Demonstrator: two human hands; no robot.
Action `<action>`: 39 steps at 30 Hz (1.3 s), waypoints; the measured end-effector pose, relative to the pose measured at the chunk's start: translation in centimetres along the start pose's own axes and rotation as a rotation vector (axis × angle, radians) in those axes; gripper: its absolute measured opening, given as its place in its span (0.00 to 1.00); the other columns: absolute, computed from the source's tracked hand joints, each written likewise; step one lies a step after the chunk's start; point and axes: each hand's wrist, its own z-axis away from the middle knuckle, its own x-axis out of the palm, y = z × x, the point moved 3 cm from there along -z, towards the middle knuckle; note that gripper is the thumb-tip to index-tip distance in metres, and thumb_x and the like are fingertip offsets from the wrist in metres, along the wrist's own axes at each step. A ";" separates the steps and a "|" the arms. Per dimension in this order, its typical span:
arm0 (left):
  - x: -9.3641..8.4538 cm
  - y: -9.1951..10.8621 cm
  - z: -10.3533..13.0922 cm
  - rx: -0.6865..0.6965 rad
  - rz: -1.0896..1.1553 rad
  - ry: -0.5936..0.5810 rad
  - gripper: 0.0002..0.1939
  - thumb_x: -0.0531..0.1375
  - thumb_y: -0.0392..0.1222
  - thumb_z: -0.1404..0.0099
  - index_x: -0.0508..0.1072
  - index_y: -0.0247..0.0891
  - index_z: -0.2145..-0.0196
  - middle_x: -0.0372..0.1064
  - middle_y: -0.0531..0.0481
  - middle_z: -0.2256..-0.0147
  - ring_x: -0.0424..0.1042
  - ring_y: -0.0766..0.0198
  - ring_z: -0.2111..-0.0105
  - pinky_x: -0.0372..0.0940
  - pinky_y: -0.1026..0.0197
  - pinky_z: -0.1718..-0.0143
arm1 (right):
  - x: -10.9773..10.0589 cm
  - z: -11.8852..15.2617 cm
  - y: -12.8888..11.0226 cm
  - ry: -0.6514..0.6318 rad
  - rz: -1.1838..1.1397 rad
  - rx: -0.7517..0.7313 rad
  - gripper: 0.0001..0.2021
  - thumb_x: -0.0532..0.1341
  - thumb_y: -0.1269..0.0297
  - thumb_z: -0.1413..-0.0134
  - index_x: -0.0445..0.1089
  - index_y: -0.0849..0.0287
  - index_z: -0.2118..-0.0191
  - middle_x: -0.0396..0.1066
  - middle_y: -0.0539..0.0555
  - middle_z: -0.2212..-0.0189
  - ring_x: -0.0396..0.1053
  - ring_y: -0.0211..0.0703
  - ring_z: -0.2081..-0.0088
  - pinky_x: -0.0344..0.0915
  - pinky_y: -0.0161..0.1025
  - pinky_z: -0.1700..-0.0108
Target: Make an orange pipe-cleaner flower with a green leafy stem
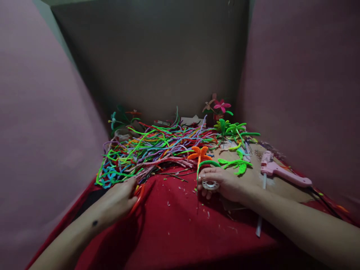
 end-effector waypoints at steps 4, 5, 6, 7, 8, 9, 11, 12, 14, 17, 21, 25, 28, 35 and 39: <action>0.9 1.7 1.0 0.014 0.646 -0.283 0.12 0.56 0.47 0.43 0.65 0.38 0.79 0.59 0.56 0.88 0.56 0.70 0.88 0.50 0.67 0.84 | -0.1 -0.1 0.0 -0.035 -0.016 -0.004 0.09 0.61 0.62 0.56 0.66 0.62 0.70 0.71 0.54 0.76 0.68 0.37 0.78 0.63 0.32 0.80; 1.3 2.6 1.7 0.044 0.773 -0.401 0.17 0.55 0.48 0.42 0.63 0.38 0.84 0.55 0.56 0.91 0.53 0.71 0.90 0.47 0.67 0.86 | -0.1 -0.1 0.0 -0.041 -0.016 -0.004 0.09 0.61 0.62 0.56 0.66 0.63 0.70 0.71 0.54 0.76 0.68 0.37 0.79 0.63 0.32 0.80; 1.6 3.5 2.5 0.063 0.869 -0.493 0.20 0.55 0.47 0.42 0.61 0.37 0.87 0.54 0.55 0.92 0.52 0.72 0.90 0.46 0.67 0.86 | -0.1 -0.1 -0.1 -0.044 -0.013 -0.005 0.09 0.61 0.62 0.55 0.67 0.63 0.70 0.71 0.54 0.76 0.68 0.36 0.79 0.62 0.31 0.80; 1.9 4.4 3.2 0.034 0.981 -0.521 0.19 0.55 0.45 0.43 0.62 0.36 0.87 0.54 0.54 0.92 0.52 0.73 0.91 0.46 0.68 0.87 | -0.1 -0.2 -0.1 -0.047 -0.007 -0.008 0.09 0.61 0.62 0.55 0.67 0.63 0.70 0.71 0.54 0.75 0.68 0.36 0.79 0.62 0.31 0.80; 2.3 5.5 4.0 0.016 1.081 -0.598 0.16 0.55 0.44 0.43 0.66 0.35 0.85 0.58 0.53 0.90 0.54 0.72 0.90 0.47 0.68 0.87 | -0.1 -0.2 -0.1 -0.049 -0.001 -0.011 0.09 0.61 0.62 0.55 0.67 0.63 0.70 0.71 0.55 0.75 0.67 0.35 0.79 0.62 0.31 0.80; 2.7 6.5 4.6 -0.023 1.186 -0.642 0.13 0.54 0.43 0.42 0.69 0.35 0.80 0.62 0.51 0.88 0.57 0.70 0.89 0.50 0.68 0.87 | -0.1 -0.2 -0.1 -0.048 0.005 -0.013 0.09 0.61 0.62 0.54 0.67 0.63 0.70 0.71 0.55 0.75 0.67 0.35 0.79 0.61 0.31 0.80; 3.3 8.5 5.7 -0.062 1.367 -0.724 0.07 0.55 0.40 0.45 0.72 0.35 0.72 0.67 0.49 0.83 0.62 0.68 0.88 0.55 0.66 0.86 | -0.2 -0.3 -0.1 -0.047 0.015 -0.018 0.09 0.60 0.61 0.53 0.67 0.64 0.70 0.71 0.55 0.75 0.67 0.35 0.80 0.61 0.30 0.80; 3.6 9.3 5.9 -0.069 1.419 -0.756 0.08 0.56 0.38 0.47 0.72 0.35 0.68 0.68 0.49 0.81 0.63 0.67 0.87 0.57 0.66 0.85 | -0.2 -0.3 -0.1 -0.046 0.018 -0.021 0.10 0.60 0.61 0.53 0.67 0.64 0.70 0.71 0.54 0.76 0.67 0.34 0.80 0.60 0.30 0.81; 4.1 10.3 6.1 -0.089 1.468 -0.805 0.11 0.56 0.35 0.48 0.71 0.35 0.65 0.67 0.50 0.81 0.63 0.68 0.88 0.57 0.67 0.86 | -0.2 -0.3 0.0 -0.047 0.018 -0.027 0.12 0.60 0.59 0.53 0.67 0.64 0.70 0.71 0.54 0.76 0.66 0.34 0.81 0.59 0.29 0.82; 4.6 10.6 5.8 -0.094 1.494 -0.829 0.11 0.54 0.35 0.48 0.70 0.33 0.65 0.67 0.49 0.82 0.63 0.69 0.89 0.55 0.70 0.88 | -0.2 -0.4 0.2 -0.049 0.024 -0.032 0.13 0.60 0.56 0.54 0.67 0.64 0.70 0.71 0.52 0.77 0.66 0.33 0.82 0.58 0.29 0.82; 5.1 10.5 5.3 -0.075 1.467 -0.867 0.12 0.53 0.36 0.47 0.70 0.32 0.64 0.67 0.47 0.79 0.64 0.69 0.88 0.56 0.70 0.88 | -0.3 -0.4 0.4 -0.037 0.035 -0.042 0.13 0.60 0.57 0.52 0.66 0.64 0.70 0.71 0.52 0.77 0.65 0.32 0.82 0.58 0.29 0.82; 5.9 10.5 4.9 -0.072 1.381 -0.912 0.09 0.54 0.38 0.46 0.71 0.30 0.70 0.67 0.46 0.80 0.64 0.68 0.87 0.60 0.67 0.85 | -0.1 -0.3 0.3 -0.035 0.031 -0.034 0.12 0.60 0.58 0.52 0.66 0.64 0.69 0.72 0.52 0.78 0.65 0.33 0.83 0.58 0.29 0.82; 6.6 10.5 4.6 -0.079 1.390 -0.938 0.09 0.56 0.39 0.47 0.70 0.30 0.70 0.68 0.46 0.78 0.66 0.67 0.86 0.63 0.66 0.84 | 0.0 -0.2 0.1 -0.025 0.035 -0.039 0.12 0.60 0.57 0.53 0.65 0.63 0.70 0.71 0.52 0.79 0.64 0.33 0.83 0.58 0.29 0.83; 8.1 10.8 4.4 -0.065 1.473 -0.769 0.17 0.54 0.36 0.44 0.62 0.34 0.56 0.69 0.49 0.77 0.68 0.66 0.85 0.61 0.70 0.90 | 0.0 -0.3 0.3 -0.023 0.039 -0.031 0.12 0.60 0.56 0.52 0.64 0.61 0.72 0.71 0.51 0.80 0.64 0.33 0.84 0.58 0.29 0.83; 8.6 10.9 4.2 -0.049 1.499 -0.753 0.18 0.54 0.37 0.43 0.59 0.35 0.54 0.69 0.50 0.77 0.68 0.66 0.86 0.61 0.69 0.90 | -0.1 -0.5 0.4 -0.017 0.032 -0.026 0.15 0.56 0.53 0.49 0.66 0.62 0.73 0.70 0.51 0.82 0.64 0.33 0.85 0.56 0.28 0.85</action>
